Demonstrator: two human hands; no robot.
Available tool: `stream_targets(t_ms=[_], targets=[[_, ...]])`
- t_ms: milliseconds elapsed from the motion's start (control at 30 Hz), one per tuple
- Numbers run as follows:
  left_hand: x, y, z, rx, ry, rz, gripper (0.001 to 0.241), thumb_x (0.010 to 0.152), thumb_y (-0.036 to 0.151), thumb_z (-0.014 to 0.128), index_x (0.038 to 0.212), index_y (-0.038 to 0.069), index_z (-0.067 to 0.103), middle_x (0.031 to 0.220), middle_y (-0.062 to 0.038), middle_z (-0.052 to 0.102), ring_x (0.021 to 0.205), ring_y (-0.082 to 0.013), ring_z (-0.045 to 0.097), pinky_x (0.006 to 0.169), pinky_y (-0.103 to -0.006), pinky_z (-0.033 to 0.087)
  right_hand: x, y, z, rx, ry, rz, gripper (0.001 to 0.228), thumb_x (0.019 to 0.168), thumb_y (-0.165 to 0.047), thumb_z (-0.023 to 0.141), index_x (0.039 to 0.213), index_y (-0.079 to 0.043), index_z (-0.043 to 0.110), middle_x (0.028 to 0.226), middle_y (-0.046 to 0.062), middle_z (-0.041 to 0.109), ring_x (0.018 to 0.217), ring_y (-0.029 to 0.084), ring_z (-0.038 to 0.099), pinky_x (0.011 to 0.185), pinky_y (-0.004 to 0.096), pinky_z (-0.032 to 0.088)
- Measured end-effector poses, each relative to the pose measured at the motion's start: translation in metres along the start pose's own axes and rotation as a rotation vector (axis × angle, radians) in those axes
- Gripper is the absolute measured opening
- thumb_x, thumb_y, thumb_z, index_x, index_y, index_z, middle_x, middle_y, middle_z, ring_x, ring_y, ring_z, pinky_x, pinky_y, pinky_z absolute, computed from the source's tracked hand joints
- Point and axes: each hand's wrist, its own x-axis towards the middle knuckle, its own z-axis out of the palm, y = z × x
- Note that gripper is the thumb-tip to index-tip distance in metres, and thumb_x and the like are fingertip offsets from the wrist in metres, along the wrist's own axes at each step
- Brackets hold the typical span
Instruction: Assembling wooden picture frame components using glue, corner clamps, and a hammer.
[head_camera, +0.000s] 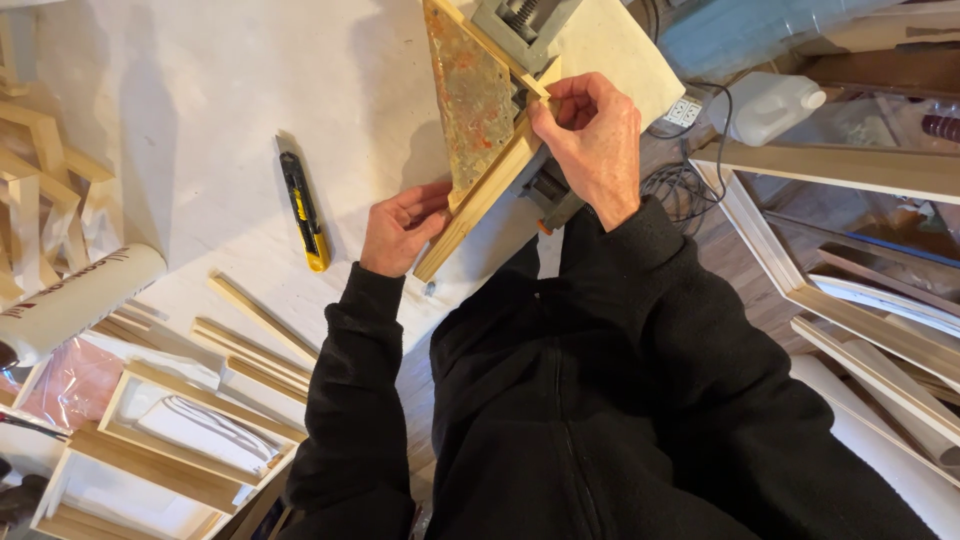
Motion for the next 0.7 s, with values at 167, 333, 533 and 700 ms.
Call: stream_targets(t_ms=[167, 333, 533, 700], targets=[[0.000, 0.002, 0.002, 0.003, 0.003, -0.010, 0.049, 0.096, -0.002, 0.064, 0.143, -0.009, 0.055, 0.129, -0.019, 0.070, 0.119, -0.0193, 0.068, 0.105, -0.0328, 0.054, -0.002, 0.008, 0.000, 0.022, 0.002, -0.012, 0.021, 0.090, -0.013, 0.082, 0.099, 0.004, 0.072, 0.074, -0.002, 0.064, 0.066, 0.004, 0.056, 0.060, 0.020, 0.048], [0.000, 0.000, 0.002, 0.011, -0.004, 0.002, 0.047, 0.096, 0.000, 0.065, 0.142, -0.009, 0.056, 0.129, -0.019, 0.070, 0.119, -0.0189, 0.068, 0.105, -0.0330, 0.054, -0.006, 0.002, -0.012, 0.107, -0.028, 0.017, 0.018, 0.090, -0.012, 0.082, 0.100, 0.001, 0.074, 0.075, -0.004, 0.063, 0.065, 0.003, 0.053, 0.059, 0.019, 0.045], [0.000, -0.003, -0.002, 0.004, -0.010, -0.003, 0.049, 0.096, -0.001, 0.065, 0.143, -0.009, 0.054, 0.130, -0.019, 0.070, 0.119, -0.0187, 0.068, 0.105, -0.0330, 0.054, 0.003, 0.007, -0.029, 0.072, -0.111, -0.048, 0.028, 0.088, -0.010, 0.084, 0.108, -0.006, 0.064, 0.087, -0.004, 0.064, 0.073, 0.006, 0.059, 0.066, 0.021, 0.053], [-0.002, -0.003, 0.001, 0.006, -0.011, -0.007, 0.049, 0.096, -0.002, 0.064, 0.144, -0.009, 0.054, 0.130, -0.020, 0.069, 0.120, -0.0197, 0.067, 0.106, -0.0333, 0.054, 0.009, 0.010, -0.019, 0.052, -0.095, -0.184, 0.047, 0.089, -0.006, 0.090, 0.114, -0.006, 0.051, 0.097, 0.000, 0.062, 0.087, 0.009, 0.062, 0.076, 0.025, 0.056]])
